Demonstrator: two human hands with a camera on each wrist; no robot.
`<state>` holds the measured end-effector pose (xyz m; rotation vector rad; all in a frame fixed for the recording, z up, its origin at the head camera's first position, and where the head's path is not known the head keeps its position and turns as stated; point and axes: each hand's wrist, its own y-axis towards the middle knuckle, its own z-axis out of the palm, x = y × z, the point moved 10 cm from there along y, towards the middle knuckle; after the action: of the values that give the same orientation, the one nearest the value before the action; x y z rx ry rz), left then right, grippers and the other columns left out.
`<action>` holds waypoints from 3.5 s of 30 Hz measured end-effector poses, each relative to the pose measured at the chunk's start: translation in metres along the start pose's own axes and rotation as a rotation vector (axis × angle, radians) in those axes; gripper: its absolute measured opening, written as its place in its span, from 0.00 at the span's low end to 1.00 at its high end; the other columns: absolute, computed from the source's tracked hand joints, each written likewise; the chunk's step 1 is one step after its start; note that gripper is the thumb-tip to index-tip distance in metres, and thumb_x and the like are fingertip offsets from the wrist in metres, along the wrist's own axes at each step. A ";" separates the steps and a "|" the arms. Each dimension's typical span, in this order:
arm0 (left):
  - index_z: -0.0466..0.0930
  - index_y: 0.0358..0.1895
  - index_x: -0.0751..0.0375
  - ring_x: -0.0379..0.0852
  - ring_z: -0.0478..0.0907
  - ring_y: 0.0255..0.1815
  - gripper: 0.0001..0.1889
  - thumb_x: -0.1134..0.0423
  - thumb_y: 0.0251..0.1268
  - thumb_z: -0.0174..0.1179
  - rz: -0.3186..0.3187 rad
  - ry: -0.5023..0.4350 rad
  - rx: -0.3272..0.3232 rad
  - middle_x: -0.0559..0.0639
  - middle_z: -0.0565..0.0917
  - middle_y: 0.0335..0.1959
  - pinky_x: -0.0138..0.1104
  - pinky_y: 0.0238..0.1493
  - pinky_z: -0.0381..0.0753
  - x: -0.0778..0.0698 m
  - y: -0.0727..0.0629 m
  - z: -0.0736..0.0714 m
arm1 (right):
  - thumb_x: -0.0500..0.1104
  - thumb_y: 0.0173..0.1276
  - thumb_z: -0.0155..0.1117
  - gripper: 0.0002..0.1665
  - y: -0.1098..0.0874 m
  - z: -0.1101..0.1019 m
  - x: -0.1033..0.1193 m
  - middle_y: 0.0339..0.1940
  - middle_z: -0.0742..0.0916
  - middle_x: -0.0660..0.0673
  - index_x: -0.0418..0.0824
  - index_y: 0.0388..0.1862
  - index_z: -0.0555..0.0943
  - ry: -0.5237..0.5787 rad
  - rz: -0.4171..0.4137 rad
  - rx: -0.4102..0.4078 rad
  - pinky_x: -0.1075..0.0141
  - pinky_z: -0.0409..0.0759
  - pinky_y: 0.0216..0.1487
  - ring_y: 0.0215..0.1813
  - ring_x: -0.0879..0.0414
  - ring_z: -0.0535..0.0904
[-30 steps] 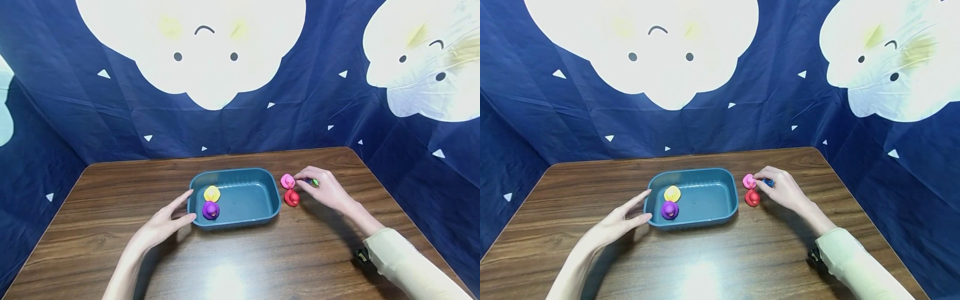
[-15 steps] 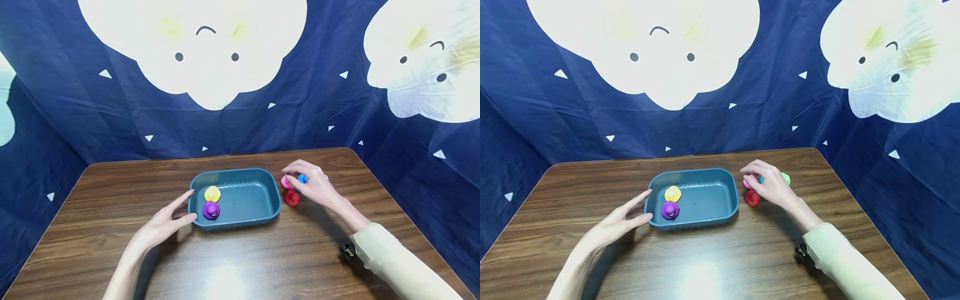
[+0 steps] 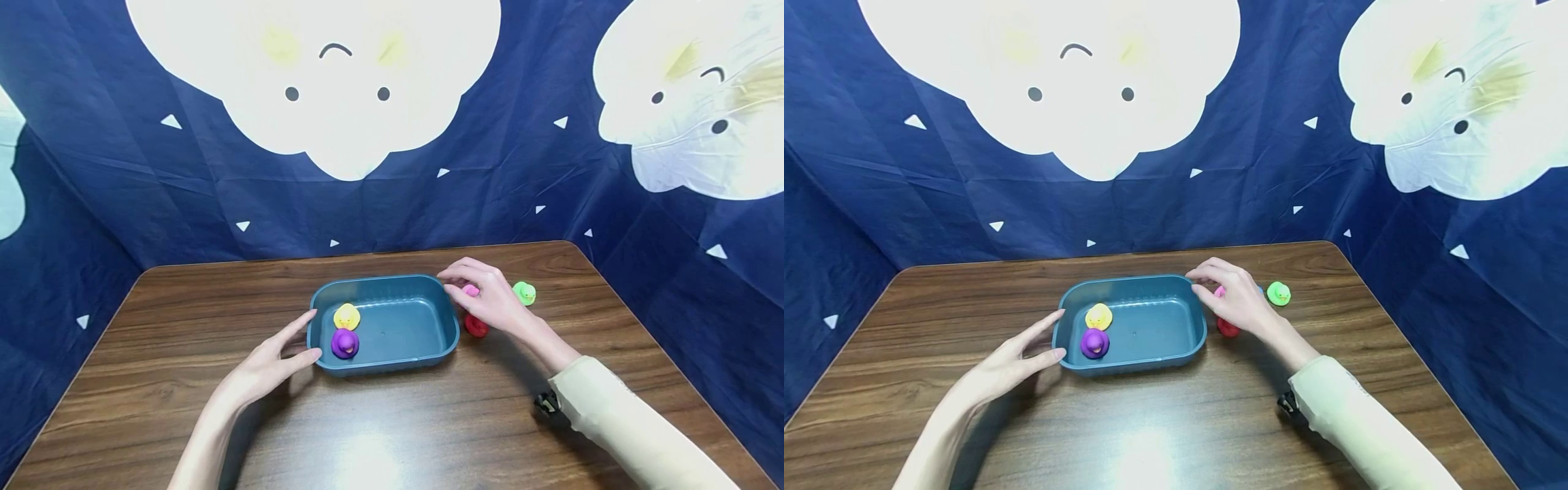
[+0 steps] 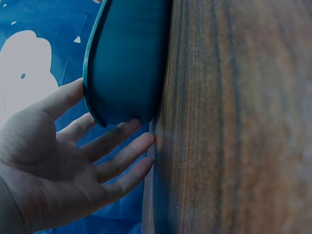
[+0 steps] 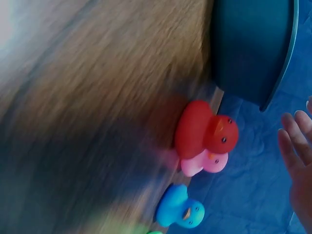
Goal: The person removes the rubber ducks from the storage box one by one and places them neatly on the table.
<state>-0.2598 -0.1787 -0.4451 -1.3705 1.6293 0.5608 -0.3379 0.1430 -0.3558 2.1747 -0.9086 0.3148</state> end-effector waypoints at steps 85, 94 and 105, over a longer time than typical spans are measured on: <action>0.51 0.84 0.43 0.59 0.72 0.76 0.41 0.48 0.75 0.61 -0.021 -0.009 0.014 0.62 0.71 0.76 0.59 0.75 0.69 -0.003 0.000 0.000 | 0.50 0.69 0.74 0.15 0.030 0.163 0.093 0.50 0.89 0.55 0.51 0.52 0.89 0.009 -0.203 0.472 0.73 0.83 0.57 0.52 0.63 0.85; 0.51 0.84 0.42 0.59 0.73 0.75 0.40 0.48 0.75 0.62 -0.018 -0.012 0.006 0.63 0.72 0.76 0.59 0.75 0.69 -0.001 0.001 0.000 | 0.50 0.68 0.74 0.15 0.027 0.166 0.093 0.52 0.89 0.56 0.52 0.53 0.89 -0.042 -0.217 0.486 0.73 0.82 0.57 0.51 0.65 0.84; 0.51 0.84 0.43 0.60 0.72 0.75 0.41 0.48 0.75 0.61 -0.011 0.002 0.004 0.62 0.72 0.76 0.59 0.74 0.69 -0.001 0.000 -0.001 | 0.50 0.67 0.75 0.14 0.027 0.170 0.093 0.51 0.88 0.56 0.53 0.51 0.90 -0.068 -0.206 0.496 0.72 0.82 0.57 0.52 0.64 0.84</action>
<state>-0.2604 -0.1784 -0.4436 -1.3761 1.6231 0.5494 -0.2997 -0.0395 -0.4149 2.7247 -0.6820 0.3980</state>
